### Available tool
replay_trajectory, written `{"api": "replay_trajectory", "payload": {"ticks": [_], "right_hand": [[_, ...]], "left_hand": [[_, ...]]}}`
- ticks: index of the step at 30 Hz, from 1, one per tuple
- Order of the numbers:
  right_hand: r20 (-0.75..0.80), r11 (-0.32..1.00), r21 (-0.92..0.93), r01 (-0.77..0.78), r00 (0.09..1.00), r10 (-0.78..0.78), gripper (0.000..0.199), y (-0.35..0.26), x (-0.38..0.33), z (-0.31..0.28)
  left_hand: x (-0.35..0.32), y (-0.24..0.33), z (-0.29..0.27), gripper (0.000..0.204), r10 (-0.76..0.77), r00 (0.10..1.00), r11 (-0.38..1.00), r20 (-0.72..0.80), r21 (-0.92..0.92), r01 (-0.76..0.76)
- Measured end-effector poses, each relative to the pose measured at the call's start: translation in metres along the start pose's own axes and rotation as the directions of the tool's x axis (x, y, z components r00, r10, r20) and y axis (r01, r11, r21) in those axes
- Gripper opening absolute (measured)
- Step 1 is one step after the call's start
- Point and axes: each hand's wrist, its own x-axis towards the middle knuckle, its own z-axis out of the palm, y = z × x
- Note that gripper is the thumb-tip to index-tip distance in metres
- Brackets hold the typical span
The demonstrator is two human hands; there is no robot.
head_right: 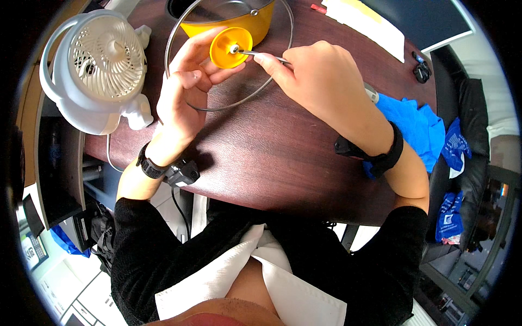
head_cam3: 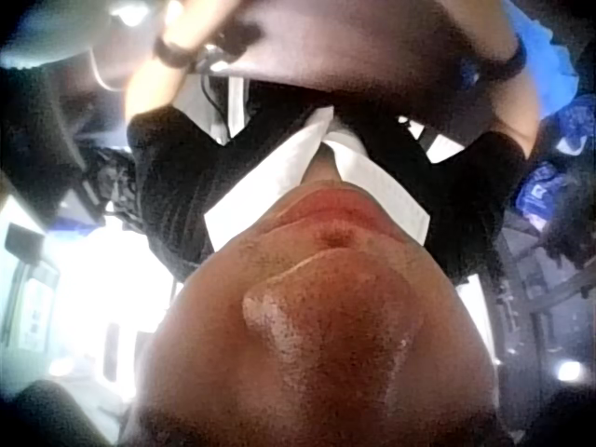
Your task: The person assembles a small kitchen appliance by attaching a yellow plastic component to a clear glass lid using a screw and a screwdriver. They then place the assembled lid onto a yellow pot.
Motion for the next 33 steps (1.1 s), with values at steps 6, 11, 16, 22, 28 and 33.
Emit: {"api": "replay_trajectory", "payload": {"ticks": [6,11,16,22,28,33], "right_hand": [[0.007,1.0,-0.02,-0.007,1.0,0.007,0.052,-0.001,0.001,0.003],[0.038,0.999,-0.033,-0.016,0.999,0.017,0.054,-0.004,0.006,0.007],[0.07,0.999,-0.016,-0.05,0.996,0.051,0.055,-0.006,0.007,0.012],[0.183,0.97,0.192,-0.148,0.977,0.113,0.059,0.001,0.009,0.021],[0.427,0.865,0.288,-0.411,0.864,0.268,0.064,0.012,0.011,0.031],[0.595,0.667,0.442,-0.6,0.752,0.283,0.062,0.007,0.009,0.026]], "left_hand": [[0.0,-0.003,0.001,0.053,-0.005,1.0,1.0,-0.015,-0.003,0.005],[-0.004,-0.007,0.0,0.057,0.094,0.995,0.977,-0.041,0.195,-0.084],[-0.001,-0.014,-0.002,0.059,0.108,0.994,0.953,0.001,0.286,-0.103],[-0.005,-0.009,-0.007,0.066,0.027,0.998,0.91,0.059,0.411,-0.049],[-0.004,-0.012,-0.007,0.071,0.02,0.998,0.914,0.058,0.404,-0.041],[0.001,-0.019,-0.004,0.052,0.22,0.975,0.875,0.017,0.439,-0.205]]}}
